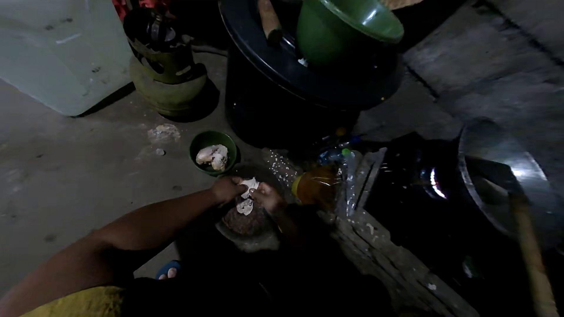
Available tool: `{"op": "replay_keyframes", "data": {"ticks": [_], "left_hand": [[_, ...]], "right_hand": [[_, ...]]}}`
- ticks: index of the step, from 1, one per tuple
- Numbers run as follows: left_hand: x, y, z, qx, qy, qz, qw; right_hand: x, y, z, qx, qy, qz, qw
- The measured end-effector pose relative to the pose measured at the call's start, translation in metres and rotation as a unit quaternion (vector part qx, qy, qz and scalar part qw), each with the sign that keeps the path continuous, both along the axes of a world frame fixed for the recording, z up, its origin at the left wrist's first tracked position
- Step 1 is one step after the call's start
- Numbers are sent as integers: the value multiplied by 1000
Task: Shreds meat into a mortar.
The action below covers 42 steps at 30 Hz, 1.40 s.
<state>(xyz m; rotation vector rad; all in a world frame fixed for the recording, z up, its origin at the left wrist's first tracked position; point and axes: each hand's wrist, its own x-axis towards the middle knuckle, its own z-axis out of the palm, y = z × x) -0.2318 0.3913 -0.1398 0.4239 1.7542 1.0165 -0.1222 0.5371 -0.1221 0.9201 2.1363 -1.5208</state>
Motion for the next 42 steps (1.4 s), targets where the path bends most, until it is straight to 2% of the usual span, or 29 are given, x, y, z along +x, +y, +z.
{"op": "replay_keyframes", "data": {"ticks": [6,10,13,16,22,26,29,31,33,38,40,42], "left_hand": [[-2,-1,2,4,22,-30,999],[-12,-7,-15,-13,43,-19,999],[-13,-8,-22,-11,24,-8,1000],[-6,-4,-5,1,-1,-16,1000],[-7,-2,-6,-1,36,-42,998],[-13,-5,-17,-42,50,-35,997],[-15,-5,-22,-30,-6,-11,999],[-9,0,-15,0,-89,27,996],[-3,4,-6,16,-127,39,991],[-3,2,-8,1,-83,5,997],[-6,0,-7,-15,-46,-16,999],[-12,-4,-13,-24,-12,-24,999]], "right_hand": [[-1,0,1,-11,4,37,999],[-1,-6,21,-58,29,7,998],[-2,1,12,-2,-15,56,998],[-4,3,-8,44,-26,101,994],[-2,-5,-10,13,-9,53,998],[3,-5,8,-50,26,4,998],[4,-1,8,-48,25,-4,999],[0,2,-5,-18,-2,10,1000],[-3,0,-12,7,-9,22,1000],[-2,-1,-9,70,-18,132,989],[1,1,-5,40,15,142,989],[5,0,3,-19,59,110,992]]}}
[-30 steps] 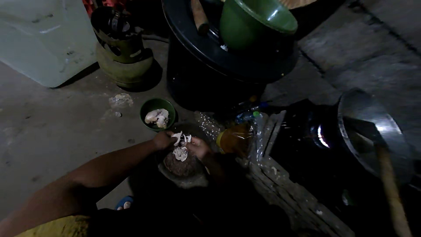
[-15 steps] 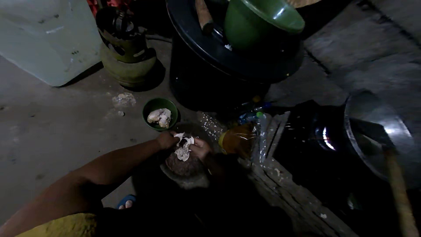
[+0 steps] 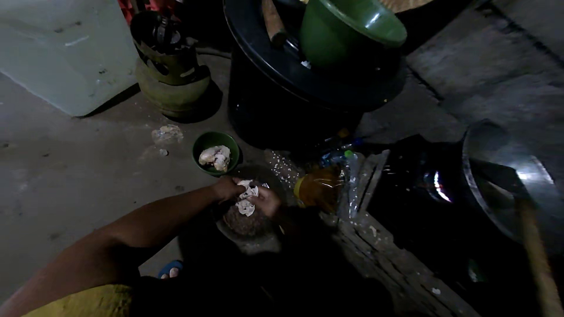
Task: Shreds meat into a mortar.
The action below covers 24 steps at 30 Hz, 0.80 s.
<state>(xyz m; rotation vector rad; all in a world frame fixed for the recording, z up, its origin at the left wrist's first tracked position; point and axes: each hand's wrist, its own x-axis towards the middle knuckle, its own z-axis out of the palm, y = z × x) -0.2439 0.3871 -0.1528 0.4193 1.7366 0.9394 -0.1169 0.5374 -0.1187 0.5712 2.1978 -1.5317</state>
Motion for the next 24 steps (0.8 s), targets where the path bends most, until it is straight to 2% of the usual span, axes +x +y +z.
{"op": "replay_keyframes", "data": {"ticks": [3,6,8,13,18,21,24], "left_hand": [[-6,-3,-12,-11,16,9,1000],[1,1,1,-12,14,-9,1000],[7,3,12,-2,-1,-8,1000],[6,3,4,25,-57,47,997],[1,2,6,-24,17,1,1000],[-7,2,-7,-45,32,-5,998],[-2,7,-1,-31,-33,23,999]], "right_hand": [[-1,3,3,26,-20,-19,999],[-8,3,-4,60,-72,-4,996],[-10,-1,-13,41,-56,-16,997],[-7,-3,-24,3,-33,-49,998],[3,-10,3,-48,-16,-131,990],[4,-7,15,-54,-2,-104,993],[-2,-1,-2,20,-46,-44,998]]}}
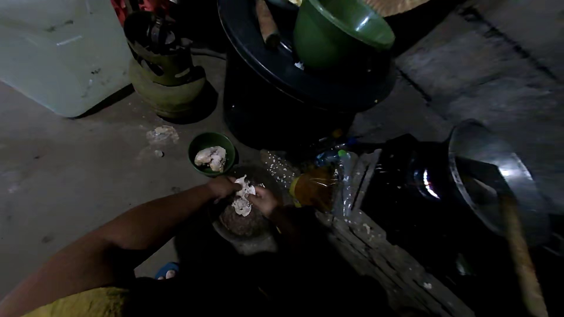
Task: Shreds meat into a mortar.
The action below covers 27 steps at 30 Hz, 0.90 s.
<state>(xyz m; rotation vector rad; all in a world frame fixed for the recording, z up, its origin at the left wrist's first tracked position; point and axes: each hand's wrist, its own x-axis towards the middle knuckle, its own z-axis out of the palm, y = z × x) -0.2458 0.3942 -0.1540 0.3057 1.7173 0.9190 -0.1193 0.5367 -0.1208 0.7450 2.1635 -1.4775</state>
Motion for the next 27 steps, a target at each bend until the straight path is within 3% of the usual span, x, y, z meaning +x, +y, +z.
{"op": "replay_keyframes", "data": {"ticks": [4,7,14,18,20,24,27], "left_hand": [[8,2,8,20,-58,40,997],[9,-1,11,49,-44,9,998],[2,-3,9,20,44,-39,998],[-6,-10,-10,-13,71,-5,997],[-10,-11,-11,1,38,21,999],[1,-2,3,75,-122,70,987],[10,-1,14,72,-88,45,993]], "right_hand": [[-3,-1,-17,75,-9,13,997],[-3,-3,-13,102,-4,27,994],[-4,1,-2,74,-6,28,997],[4,7,19,19,29,11,999],[5,9,15,6,16,21,1000],[2,8,-17,-11,1,-9,1000],[2,1,-27,9,12,-51,999]]}}
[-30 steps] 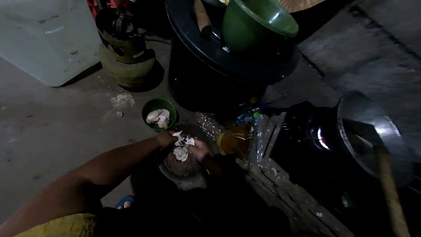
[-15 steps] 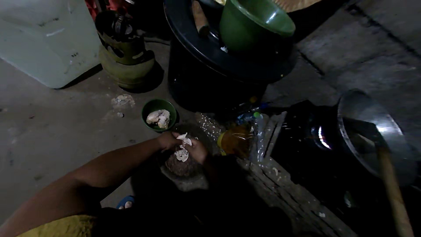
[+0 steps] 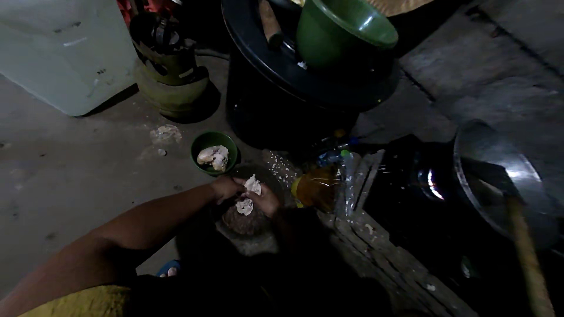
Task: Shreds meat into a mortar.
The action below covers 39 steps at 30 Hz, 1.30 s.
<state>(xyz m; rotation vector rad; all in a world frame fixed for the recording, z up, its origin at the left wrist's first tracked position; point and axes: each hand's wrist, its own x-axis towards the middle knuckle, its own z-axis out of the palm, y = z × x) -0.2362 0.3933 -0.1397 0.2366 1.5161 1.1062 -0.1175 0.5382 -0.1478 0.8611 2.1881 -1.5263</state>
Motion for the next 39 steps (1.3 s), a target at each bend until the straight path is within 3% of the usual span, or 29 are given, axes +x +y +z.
{"op": "replay_keyframes", "data": {"ticks": [4,9,13,19,26,31,39], "left_hand": [[-3,-1,-4,-24,104,-52,993],[-15,-10,-27,-68,157,-52,984],[-11,-4,-14,-60,135,-62,987],[-3,0,-4,-36,168,-90,981],[-20,-11,-25,-102,191,-55,975],[-9,-4,-11,-29,119,-47,991],[-4,-4,-4,-19,105,-54,993]], "right_hand": [[2,-3,7,-13,16,1,1000],[9,-4,39,-89,64,-14,994],[1,0,31,-3,-43,37,998],[-2,-6,12,-17,-12,5,1000],[10,-8,50,-55,67,12,996],[-1,-3,25,21,-35,22,999],[-6,-3,13,-3,-18,0,1000]]}}
